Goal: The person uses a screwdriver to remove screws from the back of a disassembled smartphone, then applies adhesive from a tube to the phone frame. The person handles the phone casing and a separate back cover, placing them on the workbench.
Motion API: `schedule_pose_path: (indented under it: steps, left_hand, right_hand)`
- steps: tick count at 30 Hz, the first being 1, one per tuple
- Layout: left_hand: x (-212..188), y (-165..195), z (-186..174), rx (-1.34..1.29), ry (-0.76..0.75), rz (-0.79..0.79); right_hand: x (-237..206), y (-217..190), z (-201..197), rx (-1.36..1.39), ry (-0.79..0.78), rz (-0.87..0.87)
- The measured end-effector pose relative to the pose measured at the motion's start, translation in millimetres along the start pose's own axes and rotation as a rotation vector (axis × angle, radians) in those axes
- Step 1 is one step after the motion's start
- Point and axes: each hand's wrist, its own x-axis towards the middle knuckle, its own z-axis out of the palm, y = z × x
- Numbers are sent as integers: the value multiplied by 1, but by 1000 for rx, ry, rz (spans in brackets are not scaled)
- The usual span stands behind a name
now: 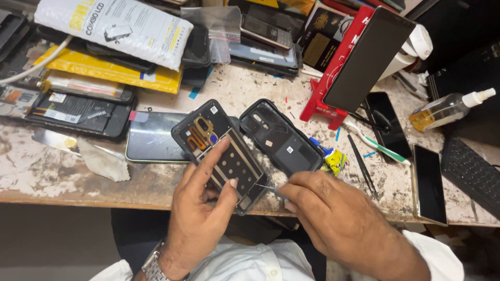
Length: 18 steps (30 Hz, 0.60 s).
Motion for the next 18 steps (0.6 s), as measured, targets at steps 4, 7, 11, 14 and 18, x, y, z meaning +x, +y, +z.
schedule_pose_path:
  steps: [4,7,11,14,18]
  left_hand:
    - [0,1,0,0,-12,-2]
    - [1,1,-1,-18,-6,-14]
    - [2,1,-1,-63,-26,-46]
    - [2,1,-1,-52,-16,-17]
    - [1,2,-1,-82,-32,-4]
  right_hand:
    - [0,6,8,-38,11,52]
    - [-2,11,7,-3,6,-34]
    - [-3,12,7,-81,-34,34]
    - [-2,10,6,83,35,-85]
    - [3,4,8,-1,36,-4]
